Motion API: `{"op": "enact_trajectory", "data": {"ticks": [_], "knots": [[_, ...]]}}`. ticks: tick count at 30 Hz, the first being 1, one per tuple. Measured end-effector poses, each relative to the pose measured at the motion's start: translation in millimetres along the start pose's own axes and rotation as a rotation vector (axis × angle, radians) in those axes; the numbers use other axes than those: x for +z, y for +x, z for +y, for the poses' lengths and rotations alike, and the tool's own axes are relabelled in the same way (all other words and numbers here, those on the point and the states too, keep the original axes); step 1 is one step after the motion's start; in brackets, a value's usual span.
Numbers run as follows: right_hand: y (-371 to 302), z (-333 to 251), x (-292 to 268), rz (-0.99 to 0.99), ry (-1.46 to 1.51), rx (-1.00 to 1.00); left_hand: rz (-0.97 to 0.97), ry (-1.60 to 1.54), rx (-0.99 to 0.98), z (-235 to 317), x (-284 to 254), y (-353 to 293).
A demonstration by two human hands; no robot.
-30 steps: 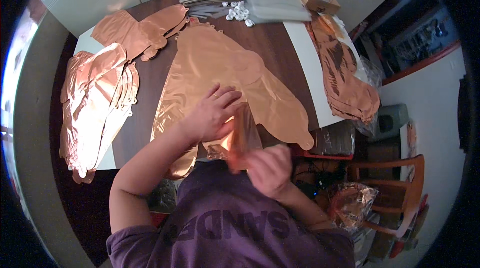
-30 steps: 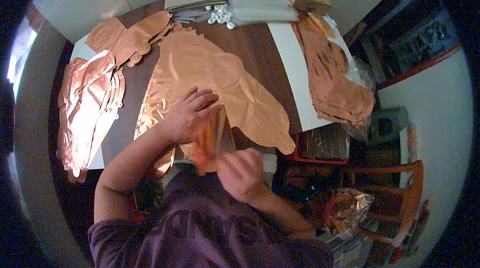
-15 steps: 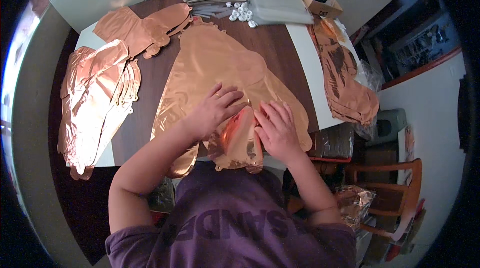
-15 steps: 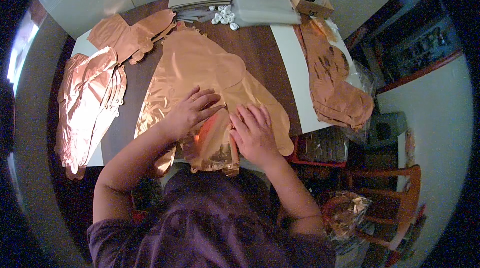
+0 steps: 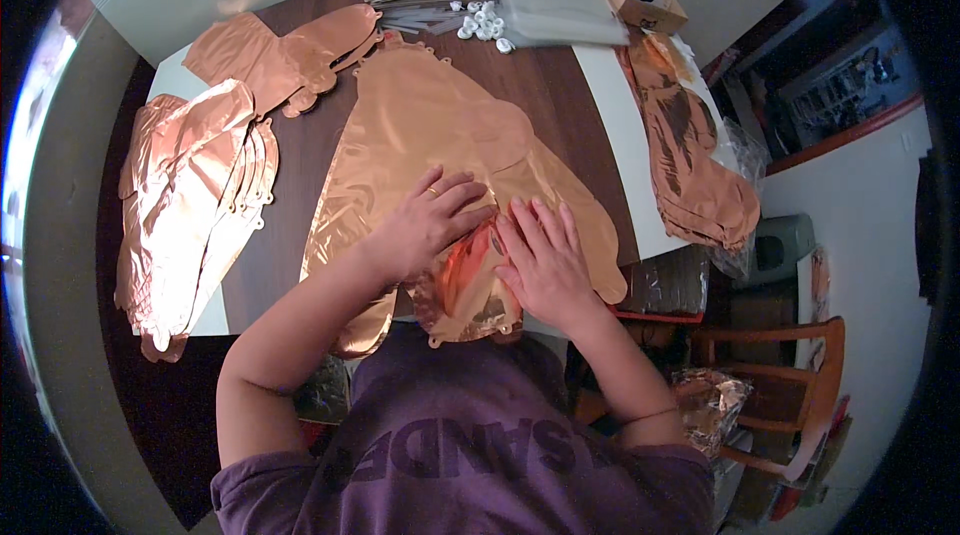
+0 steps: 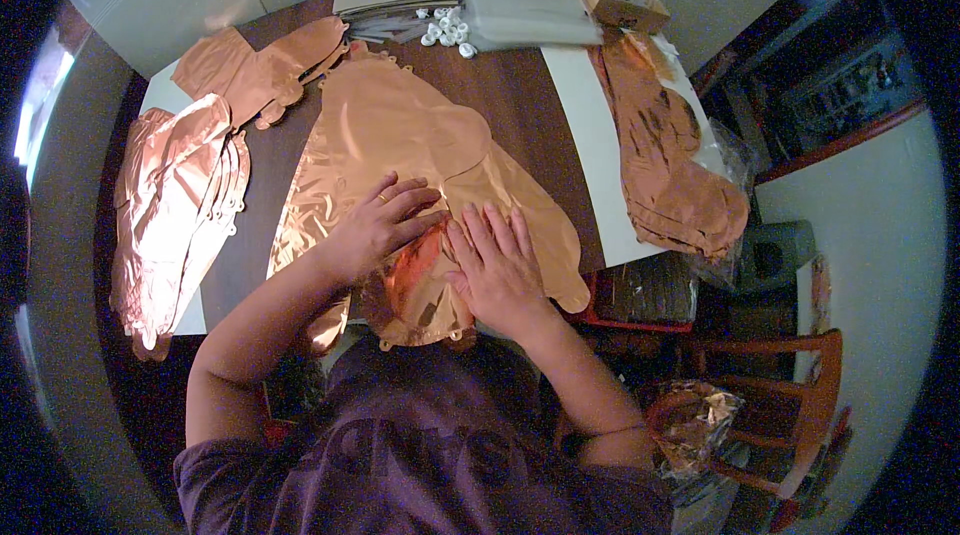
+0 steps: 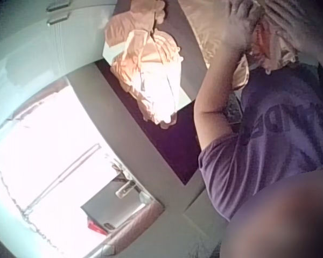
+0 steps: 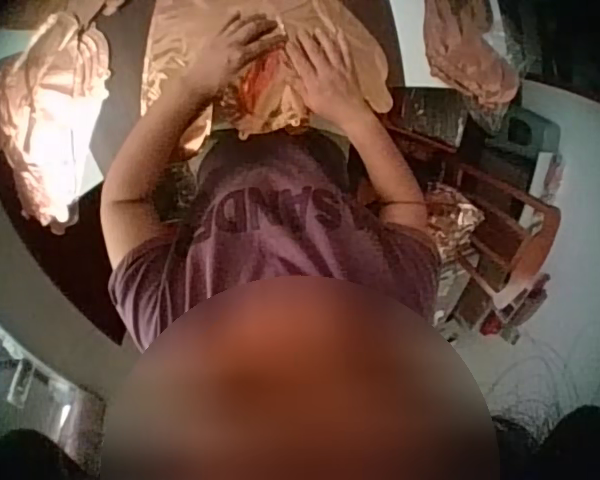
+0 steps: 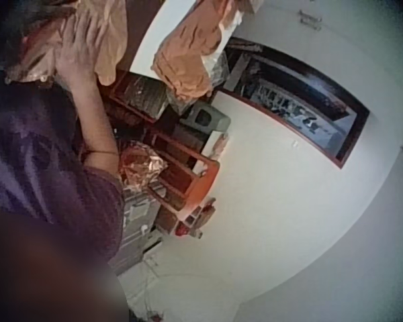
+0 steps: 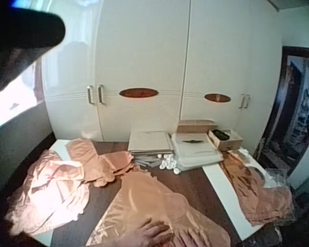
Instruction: Folding rose-gold foil balloons and inserting them into plastic retail sleeves with cardboard backings.
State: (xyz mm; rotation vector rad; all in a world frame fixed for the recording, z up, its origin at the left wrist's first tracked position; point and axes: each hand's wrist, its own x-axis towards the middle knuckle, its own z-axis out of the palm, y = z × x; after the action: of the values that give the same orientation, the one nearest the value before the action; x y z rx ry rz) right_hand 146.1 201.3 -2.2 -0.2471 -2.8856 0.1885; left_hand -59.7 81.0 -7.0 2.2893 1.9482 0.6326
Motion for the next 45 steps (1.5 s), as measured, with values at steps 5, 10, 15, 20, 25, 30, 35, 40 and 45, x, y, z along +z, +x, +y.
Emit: {"op": "enact_trajectory", "data": {"ticks": [5,10,15,20,25,30,35,40,45], "knots": [[0.4,0.6,1.3,-0.016,0.008,0.002,0.063,-0.287,-0.082,-5.5,-4.2,-0.9],[2.7,0.4,-1.4,-0.048,-0.006,0.02,0.073,-0.335,-0.072,21.2,-30.4,8.2],[5.2,1.0,-6.0,-0.083,-0.061,0.025,0.063,-0.008,-0.013,22.2,17.5,0.2],[-8.5,15.6,-17.3,-0.101,0.064,-0.15,0.085,-0.003,-0.017,23.2,13.8,-0.9],[-30.8,13.9,-20.1,-0.128,0.042,-0.292,0.086,0.01,-0.006,23.2,16.1,-1.1],[-42.7,7.2,-0.6,0.237,0.06,-0.381,0.081,0.012,-0.014,24.4,12.3,-1.2],[-42.6,8.2,-0.8,0.258,0.068,-0.398,0.04,0.0,-0.023,25.1,8.8,-1.8],[-34.0,9.5,-19.3,0.133,0.043,-0.456,0.021,0.016,-0.015,24.7,8.7,-2.8],[-16.3,21.5,-47.9,-0.101,0.259,-0.416,0.017,-0.06,-0.001,18.6,14.1,-2.7]]}}
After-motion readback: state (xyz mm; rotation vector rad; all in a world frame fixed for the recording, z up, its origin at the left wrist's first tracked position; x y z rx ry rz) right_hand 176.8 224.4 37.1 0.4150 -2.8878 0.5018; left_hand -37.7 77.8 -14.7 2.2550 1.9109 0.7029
